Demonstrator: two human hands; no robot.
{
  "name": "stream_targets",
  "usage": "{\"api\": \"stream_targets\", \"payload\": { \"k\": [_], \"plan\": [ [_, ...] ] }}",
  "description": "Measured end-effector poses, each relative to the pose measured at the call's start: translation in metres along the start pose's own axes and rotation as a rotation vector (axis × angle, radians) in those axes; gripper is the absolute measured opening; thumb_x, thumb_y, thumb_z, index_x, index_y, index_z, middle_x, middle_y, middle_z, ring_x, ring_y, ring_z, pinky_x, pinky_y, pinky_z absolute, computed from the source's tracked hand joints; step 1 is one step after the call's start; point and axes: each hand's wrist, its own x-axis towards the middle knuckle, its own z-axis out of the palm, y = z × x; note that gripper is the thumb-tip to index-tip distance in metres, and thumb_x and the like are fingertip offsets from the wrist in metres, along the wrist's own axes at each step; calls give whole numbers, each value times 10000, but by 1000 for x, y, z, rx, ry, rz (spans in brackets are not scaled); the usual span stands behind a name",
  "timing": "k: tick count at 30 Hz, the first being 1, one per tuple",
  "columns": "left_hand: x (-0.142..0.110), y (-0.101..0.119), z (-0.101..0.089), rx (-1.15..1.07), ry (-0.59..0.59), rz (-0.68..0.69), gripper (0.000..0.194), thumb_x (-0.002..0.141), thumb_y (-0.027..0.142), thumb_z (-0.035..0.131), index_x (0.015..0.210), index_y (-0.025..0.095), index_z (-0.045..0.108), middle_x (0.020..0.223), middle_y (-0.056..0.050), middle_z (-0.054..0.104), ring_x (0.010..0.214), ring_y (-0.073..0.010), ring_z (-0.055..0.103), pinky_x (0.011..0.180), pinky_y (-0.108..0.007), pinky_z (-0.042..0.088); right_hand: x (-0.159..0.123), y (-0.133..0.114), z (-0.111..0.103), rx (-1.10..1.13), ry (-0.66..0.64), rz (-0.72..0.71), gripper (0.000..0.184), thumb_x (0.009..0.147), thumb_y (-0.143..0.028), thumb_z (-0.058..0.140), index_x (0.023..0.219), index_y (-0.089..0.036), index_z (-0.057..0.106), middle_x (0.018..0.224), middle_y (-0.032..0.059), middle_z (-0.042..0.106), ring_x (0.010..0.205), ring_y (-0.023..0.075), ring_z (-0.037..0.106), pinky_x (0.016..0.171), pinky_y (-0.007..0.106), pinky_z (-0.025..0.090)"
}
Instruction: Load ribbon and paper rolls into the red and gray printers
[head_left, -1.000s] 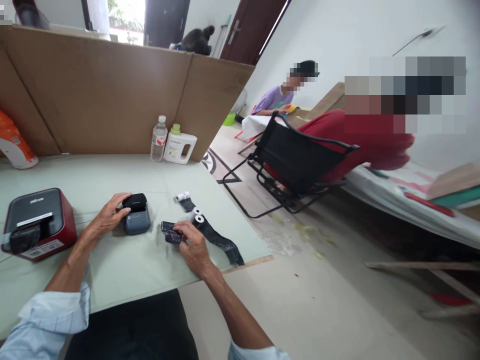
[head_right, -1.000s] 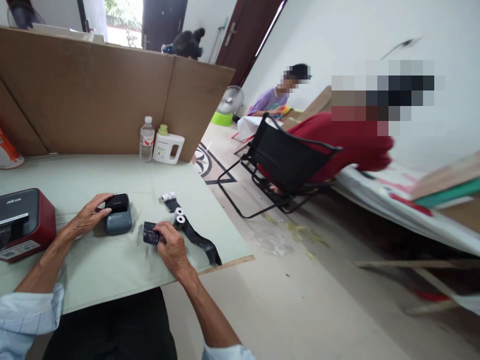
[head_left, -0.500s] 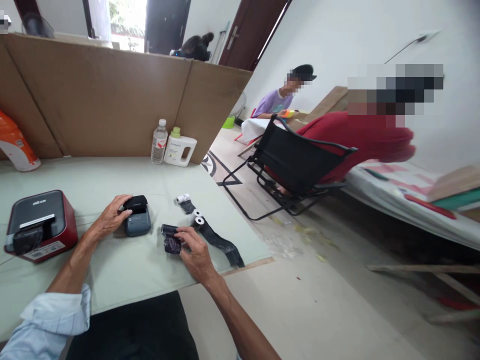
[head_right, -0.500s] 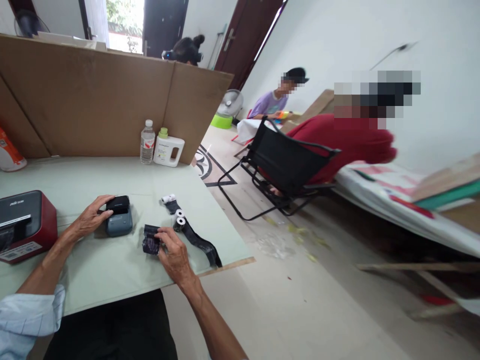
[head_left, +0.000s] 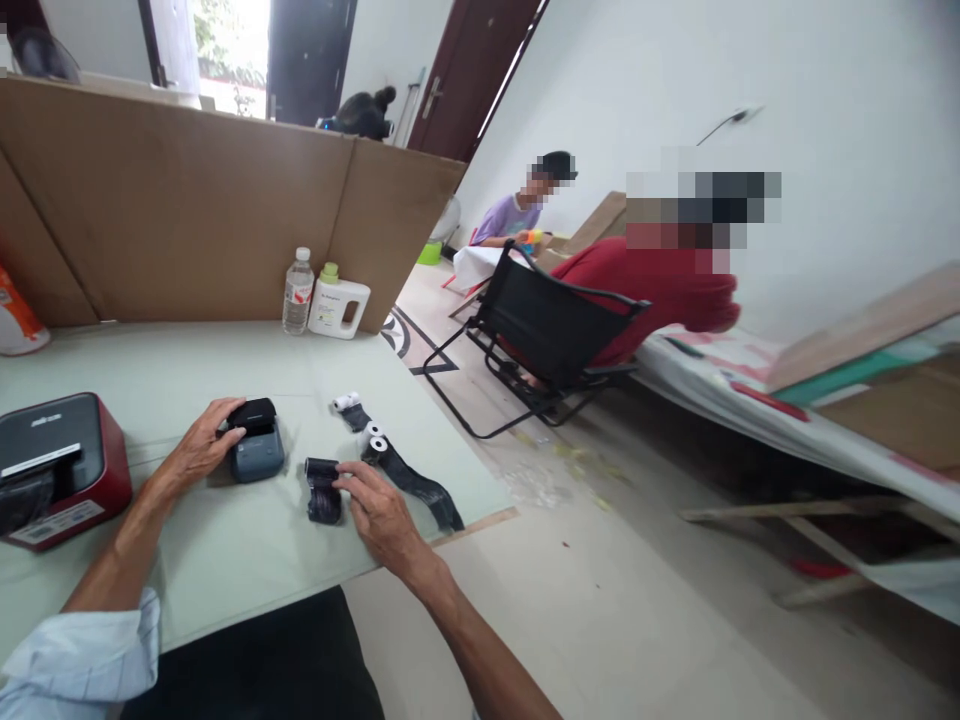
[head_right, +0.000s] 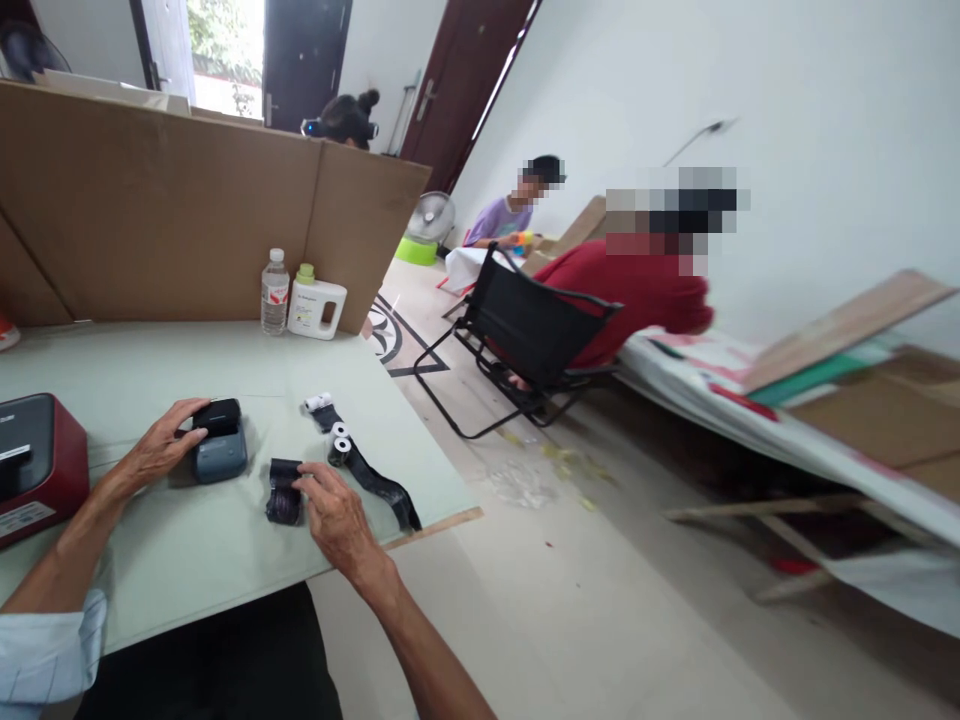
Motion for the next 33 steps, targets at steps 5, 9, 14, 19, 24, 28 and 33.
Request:
{"api": "stream_targets", "payload": {
  "k": [5,9,14,19,24,28,33],
  "plan": [
    [0,-1,-1,9,9,8,522,929,455,570,1399,229,591,1421,-122,596,1314,-299,566,1068,-448,527,53,-1,-37,-233,76,68,252,955,-125,541,1090,-241,720,1232,114,690,1141,278,627,986,415,525],
    [0,-2,1,-6,24,2,529,916,438,576,1399,226,592,1412,-126,598,1295,-300,580,1017,-433,559,109,23,-48,-484,-245,353,258,947,-293,646,1186,-208,693,1243,147,683,1165,298,605,919,377,505],
    [0,-3,3,-23,32,5,515,932,442,547,1386,203,590,1425,-143,587,1330,-300,559,1096,-478,509,144,56,-33,-526,-490,554,367,794,-345,807,1129,-209,738,1167,118,743,1076,292,684,862,348,508],
    [-2,-2,3,-23,26,7,500,946,442,545,1391,220,588,1432,-135,585,1348,-298,551,1128,-480,488,147,68,-20,-514,-492,578,353,851,-365,732,1172,-219,735,1201,113,743,1109,284,696,887,343,506],
    [-2,-3,4,-18,31,21,491,937,415,554,1383,213,594,1427,-136,591,1344,-298,555,1128,-489,491,158,77,-23,-480,-444,545,516,930,-333,632,1420,-176,588,1458,170,591,1251,308,633,988,390,502],
    [-1,-4,5,-24,35,19,512,933,417,544,1384,180,591,1423,-158,588,1340,-310,558,1091,-499,520,172,92,-21,-391,-506,503,400,969,-206,564,1355,-218,667,1425,99,646,1292,238,615,1030,293,468],
    [-2,-5,6,-29,44,19,507,936,421,548,1379,181,601,1422,-158,592,1340,-309,563,1092,-493,520,177,108,-11,-284,-560,494,271,857,-192,722,1121,-183,784,1186,94,770,1111,240,692,922,248,486]
  ]
}}
